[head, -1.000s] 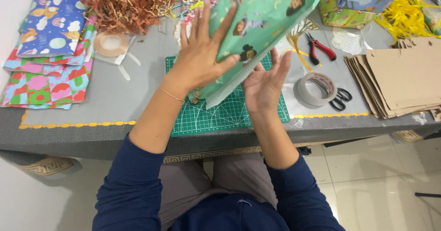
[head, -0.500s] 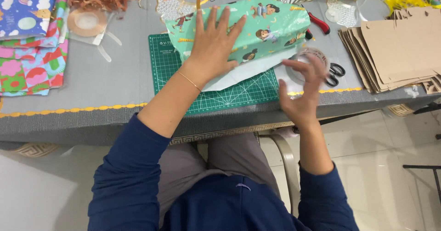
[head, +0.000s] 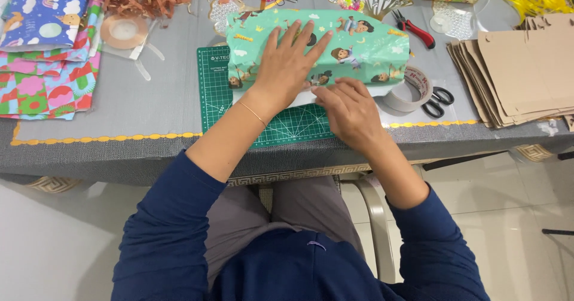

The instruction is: The person wraps a brown cardboard box by cutting wrapping paper to size, folding it around the box, and securing it with tape.

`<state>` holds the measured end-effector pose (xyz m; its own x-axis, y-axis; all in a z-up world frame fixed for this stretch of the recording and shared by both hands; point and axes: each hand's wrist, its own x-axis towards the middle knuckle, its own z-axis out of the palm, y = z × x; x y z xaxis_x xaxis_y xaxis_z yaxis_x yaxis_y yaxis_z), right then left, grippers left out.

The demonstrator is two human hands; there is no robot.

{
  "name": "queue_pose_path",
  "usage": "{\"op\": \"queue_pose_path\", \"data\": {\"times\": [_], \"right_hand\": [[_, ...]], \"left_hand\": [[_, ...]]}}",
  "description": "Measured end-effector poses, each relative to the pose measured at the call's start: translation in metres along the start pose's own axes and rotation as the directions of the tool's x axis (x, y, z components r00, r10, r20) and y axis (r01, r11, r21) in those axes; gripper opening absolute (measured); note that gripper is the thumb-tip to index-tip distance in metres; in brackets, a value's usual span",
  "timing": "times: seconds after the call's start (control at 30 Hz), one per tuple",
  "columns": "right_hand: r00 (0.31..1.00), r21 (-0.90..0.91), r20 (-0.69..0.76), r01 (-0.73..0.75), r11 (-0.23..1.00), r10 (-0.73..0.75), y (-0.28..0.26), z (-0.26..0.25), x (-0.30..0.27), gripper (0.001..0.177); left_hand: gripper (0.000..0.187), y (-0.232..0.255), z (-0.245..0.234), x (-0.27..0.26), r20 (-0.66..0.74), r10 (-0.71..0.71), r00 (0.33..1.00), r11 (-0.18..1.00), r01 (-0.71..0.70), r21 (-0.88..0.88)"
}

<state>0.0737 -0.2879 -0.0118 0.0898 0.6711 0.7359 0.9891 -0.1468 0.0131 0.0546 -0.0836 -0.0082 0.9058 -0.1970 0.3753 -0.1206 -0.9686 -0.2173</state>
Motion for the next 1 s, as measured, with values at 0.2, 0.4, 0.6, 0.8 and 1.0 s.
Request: {"op": "queue_pose_path", "data": {"times": [0.2,0.4,0.6,0.8,1.0], "right_hand": [[0.998,-0.011,-0.054,-0.029,1.0,0.028,0.006,-0.003,0.02,0.031],[0.983,-0.004,-0.142,-0.114,0.993,0.112,0.023,0.015,0.012,0.037],[0.971,0.013,-0.193,-0.144,0.989,0.144,0.022,0.021,0.008,0.039],[0.963,0.104,-0.189,-0.174,0.979,0.191,0.021,0.016,0.009,0.045],[0.957,0.188,-0.125,-0.236,0.953,0.262,0.023,0.005,0.012,0.042]], "left_hand": [[0.071,-0.022,-0.016,-0.009,-0.064,0.148,0.987,0.888,-0.161,-0.431],[0.027,-0.032,-0.056,-0.035,-0.142,0.092,0.986,0.669,-0.167,-0.725],[0.037,-0.027,-0.015,-0.034,-0.272,0.05,0.961,0.812,-0.198,-0.549],[0.025,-0.016,-0.025,-0.036,-0.371,0.061,0.927,0.881,-0.224,-0.417],[0.017,-0.012,-0.016,-0.033,-0.41,0.001,0.912,0.887,-0.19,-0.421]]}}
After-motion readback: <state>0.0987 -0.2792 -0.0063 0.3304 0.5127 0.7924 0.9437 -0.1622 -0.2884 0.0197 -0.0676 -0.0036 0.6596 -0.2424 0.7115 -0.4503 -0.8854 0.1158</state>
